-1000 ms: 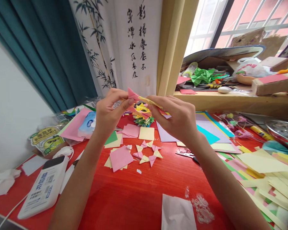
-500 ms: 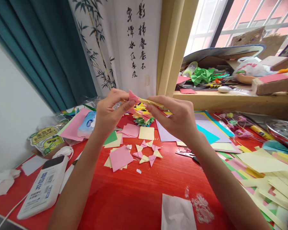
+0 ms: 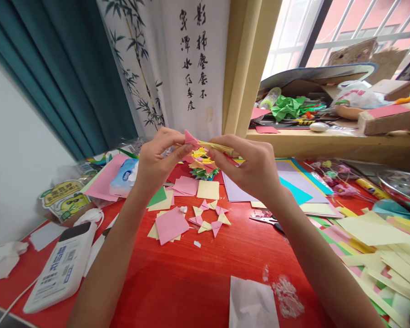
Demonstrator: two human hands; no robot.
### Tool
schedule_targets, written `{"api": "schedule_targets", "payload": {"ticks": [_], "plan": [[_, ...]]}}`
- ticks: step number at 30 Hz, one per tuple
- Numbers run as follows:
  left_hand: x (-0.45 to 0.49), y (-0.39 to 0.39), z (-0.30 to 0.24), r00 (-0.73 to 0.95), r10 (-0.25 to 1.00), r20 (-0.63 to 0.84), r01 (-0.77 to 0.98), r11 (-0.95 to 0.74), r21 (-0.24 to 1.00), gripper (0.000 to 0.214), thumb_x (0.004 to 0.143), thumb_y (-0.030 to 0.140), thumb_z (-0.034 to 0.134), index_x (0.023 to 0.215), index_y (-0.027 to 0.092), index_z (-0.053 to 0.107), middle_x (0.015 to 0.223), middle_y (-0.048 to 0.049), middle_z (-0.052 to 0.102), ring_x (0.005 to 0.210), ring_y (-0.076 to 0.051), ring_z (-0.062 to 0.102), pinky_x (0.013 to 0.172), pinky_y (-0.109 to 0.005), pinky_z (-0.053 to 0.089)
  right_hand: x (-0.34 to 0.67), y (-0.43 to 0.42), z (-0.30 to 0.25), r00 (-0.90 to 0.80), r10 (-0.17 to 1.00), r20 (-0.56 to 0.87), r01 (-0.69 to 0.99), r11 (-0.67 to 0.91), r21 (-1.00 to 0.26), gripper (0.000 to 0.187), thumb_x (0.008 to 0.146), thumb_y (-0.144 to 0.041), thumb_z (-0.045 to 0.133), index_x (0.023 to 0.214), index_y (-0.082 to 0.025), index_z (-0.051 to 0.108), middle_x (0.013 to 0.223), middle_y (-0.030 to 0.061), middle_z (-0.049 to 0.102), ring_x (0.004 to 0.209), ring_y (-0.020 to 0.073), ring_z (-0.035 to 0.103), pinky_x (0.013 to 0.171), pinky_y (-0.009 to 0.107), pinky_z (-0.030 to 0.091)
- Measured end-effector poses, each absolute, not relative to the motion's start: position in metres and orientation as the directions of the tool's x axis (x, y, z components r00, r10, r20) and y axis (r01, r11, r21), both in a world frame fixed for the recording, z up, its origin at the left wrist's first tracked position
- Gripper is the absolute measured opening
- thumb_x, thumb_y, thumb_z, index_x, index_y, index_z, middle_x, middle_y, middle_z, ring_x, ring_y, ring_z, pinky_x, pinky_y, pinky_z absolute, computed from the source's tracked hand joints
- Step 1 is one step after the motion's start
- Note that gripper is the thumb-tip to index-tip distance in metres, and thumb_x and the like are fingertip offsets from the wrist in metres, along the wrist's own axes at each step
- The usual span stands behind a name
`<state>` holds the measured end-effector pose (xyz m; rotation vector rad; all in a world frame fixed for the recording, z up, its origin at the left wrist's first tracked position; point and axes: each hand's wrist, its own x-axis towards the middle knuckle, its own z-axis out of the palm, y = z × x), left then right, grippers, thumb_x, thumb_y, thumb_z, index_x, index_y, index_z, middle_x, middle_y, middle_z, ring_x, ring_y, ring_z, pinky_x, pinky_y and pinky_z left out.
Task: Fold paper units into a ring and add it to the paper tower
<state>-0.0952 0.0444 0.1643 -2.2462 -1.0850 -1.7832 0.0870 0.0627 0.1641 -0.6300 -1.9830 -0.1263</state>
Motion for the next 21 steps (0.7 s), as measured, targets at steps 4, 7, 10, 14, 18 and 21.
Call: {"api": "schedule_targets", "payload": {"ticks": [4,7,10,14,18,21], "plan": [[-0.0945,0.0434,0.1648,0.079,0.48,0.874,0.568,-0.742,0.356,0.01,0.077,0.034,0.061,0.077,0.026,0.066,0.073,0.0004,0.063,0.077,-0.015,0.055,0.069,-0.031,0.044,0.0853,0.0628,0.164,-0.351,0.411,0.841,0.413,0.874,-0.255,0.02,0.086,-0.033,0.047,0.093,-0.022,0.062,0.073,-0.0021,0.063,0.061,0.0074,0.056,0.059,0.02,0.042],[-0.0939,0.0434,0.165,0.1,0.469,0.878,0.553,-0.759,0.342,0.009,0.077,0.033,0.061,0.076,0.026,0.066,0.072,0.0003,0.062,0.077,-0.015,0.054,0.068,-0.031,0.043,0.0845,0.0634,0.1632,-0.355,0.431,0.83,0.353,0.884,-0.307,0.021,0.086,-0.032,0.046,0.093,-0.02,0.062,0.075,-0.0011,0.064,0.064,0.0081,0.058,0.06,0.021,0.043],[-0.0932,0.0437,0.1649,0.115,0.456,0.883,0.546,-0.771,0.327,0.008,0.077,0.033,0.061,0.076,0.026,0.066,0.07,0.0006,0.062,0.077,-0.015,0.054,0.067,-0.03,0.043,0.0842,0.0638,0.1623,-0.346,0.442,0.828,0.337,0.882,-0.33,0.02,0.086,-0.029,0.046,0.092,-0.02,0.062,0.075,-0.0009,0.065,0.065,0.0084,0.059,0.061,0.021,0.044],[-0.0927,0.0446,0.164,0.11,0.46,0.881,0.561,-0.761,0.327,0.008,0.077,0.032,0.061,0.076,0.026,0.066,0.071,0.0006,0.062,0.076,-0.014,0.053,0.067,-0.03,0.043,0.0845,0.064,0.1616,-0.325,0.425,0.845,0.358,0.882,-0.306,0.017,0.085,-0.026,0.047,0.09,-0.019,0.062,0.072,-0.0014,0.064,0.065,0.0084,0.059,0.061,0.021,0.044],[-0.0932,0.0459,0.1627,0.105,0.475,0.874,0.568,-0.75,0.339,0.012,0.077,0.036,0.061,0.077,0.026,0.066,0.072,0.0005,0.062,0.077,-0.015,0.054,0.067,-0.03,0.043,0.085,0.064,0.1618,-0.321,0.422,0.848,0.391,0.874,-0.287,0.017,0.084,-0.027,0.047,0.088,-0.02,0.063,0.07,-0.002,0.063,0.064,0.0083,0.059,0.061,0.021,0.043],[-0.0933,0.0463,0.1621,0.099,0.482,0.871,0.559,-0.751,0.352,0.012,0.077,0.037,0.061,0.077,0.026,0.066,0.072,0.0002,0.062,0.077,-0.015,0.054,0.066,-0.03,0.043,0.0856,0.0644,0.1622,-0.326,0.422,0.846,0.41,0.869,-0.276,0.017,0.084,-0.027,0.047,0.088,-0.021,0.063,0.069,-0.0022,0.063,0.063,0.0083,0.058,0.06,0.021,0.043]]}}
